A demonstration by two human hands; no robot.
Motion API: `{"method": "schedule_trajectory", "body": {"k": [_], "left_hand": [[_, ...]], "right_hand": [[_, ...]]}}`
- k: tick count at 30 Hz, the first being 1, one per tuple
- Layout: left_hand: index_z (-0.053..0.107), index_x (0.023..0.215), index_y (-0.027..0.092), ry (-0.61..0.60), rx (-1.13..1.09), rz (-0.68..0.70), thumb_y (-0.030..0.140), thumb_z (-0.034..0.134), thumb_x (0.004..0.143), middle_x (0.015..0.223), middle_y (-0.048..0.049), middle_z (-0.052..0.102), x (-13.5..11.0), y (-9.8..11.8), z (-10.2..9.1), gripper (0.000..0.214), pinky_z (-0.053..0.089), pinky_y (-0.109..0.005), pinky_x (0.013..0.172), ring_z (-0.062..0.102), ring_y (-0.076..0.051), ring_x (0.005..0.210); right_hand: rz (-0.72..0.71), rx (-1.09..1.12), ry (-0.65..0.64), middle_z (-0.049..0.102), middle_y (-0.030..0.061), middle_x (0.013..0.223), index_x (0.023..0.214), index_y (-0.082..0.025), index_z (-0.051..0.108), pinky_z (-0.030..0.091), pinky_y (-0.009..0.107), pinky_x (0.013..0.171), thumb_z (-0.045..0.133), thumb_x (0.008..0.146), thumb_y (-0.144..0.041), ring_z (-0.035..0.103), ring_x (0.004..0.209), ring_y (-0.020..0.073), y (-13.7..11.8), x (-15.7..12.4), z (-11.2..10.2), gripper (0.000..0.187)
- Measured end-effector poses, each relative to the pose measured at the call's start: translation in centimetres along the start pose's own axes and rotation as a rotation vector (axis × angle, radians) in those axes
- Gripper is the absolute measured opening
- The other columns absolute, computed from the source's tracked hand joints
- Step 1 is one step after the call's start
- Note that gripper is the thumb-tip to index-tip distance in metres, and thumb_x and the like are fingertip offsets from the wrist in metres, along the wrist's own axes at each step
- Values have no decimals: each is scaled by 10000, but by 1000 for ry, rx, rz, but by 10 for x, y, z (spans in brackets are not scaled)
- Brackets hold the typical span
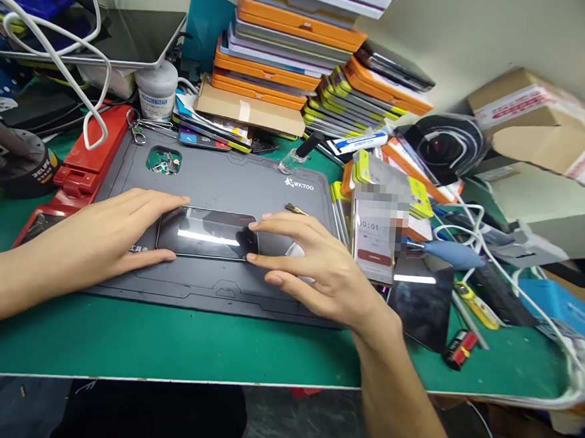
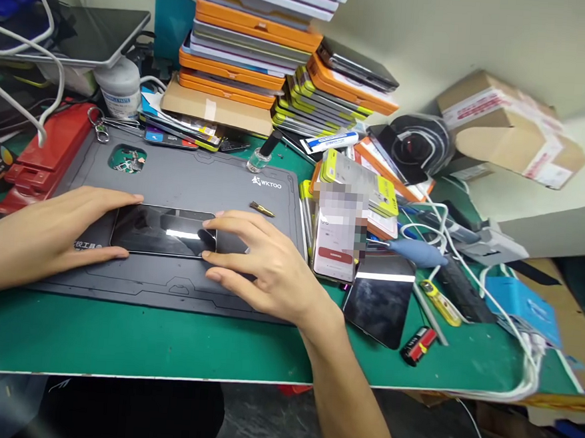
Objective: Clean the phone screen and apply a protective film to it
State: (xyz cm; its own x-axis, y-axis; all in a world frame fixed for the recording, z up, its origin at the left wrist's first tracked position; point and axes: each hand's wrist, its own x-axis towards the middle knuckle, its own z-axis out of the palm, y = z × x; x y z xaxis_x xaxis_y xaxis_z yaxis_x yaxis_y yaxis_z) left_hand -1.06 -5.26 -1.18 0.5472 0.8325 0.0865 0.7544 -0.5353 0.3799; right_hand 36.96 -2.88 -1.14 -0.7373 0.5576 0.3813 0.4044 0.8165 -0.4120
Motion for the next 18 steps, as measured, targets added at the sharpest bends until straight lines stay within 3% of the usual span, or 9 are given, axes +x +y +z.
{"method": "schedule_trajectory", "body": {"k": [18], "left_hand": [[511, 1775, 270, 16, -26, -14, 838, 517, 1112, 1712, -157, 666, 0, 0, 1, 873, 558, -576, 1317, 664, -416, 1553]], "right_hand": [[-15, 6, -32, 740, 155, 1621, 1327, -281, 901, 570, 636, 1300, 658, 1200, -418, 642, 1598, 346, 0, 0, 10, 307]]}}
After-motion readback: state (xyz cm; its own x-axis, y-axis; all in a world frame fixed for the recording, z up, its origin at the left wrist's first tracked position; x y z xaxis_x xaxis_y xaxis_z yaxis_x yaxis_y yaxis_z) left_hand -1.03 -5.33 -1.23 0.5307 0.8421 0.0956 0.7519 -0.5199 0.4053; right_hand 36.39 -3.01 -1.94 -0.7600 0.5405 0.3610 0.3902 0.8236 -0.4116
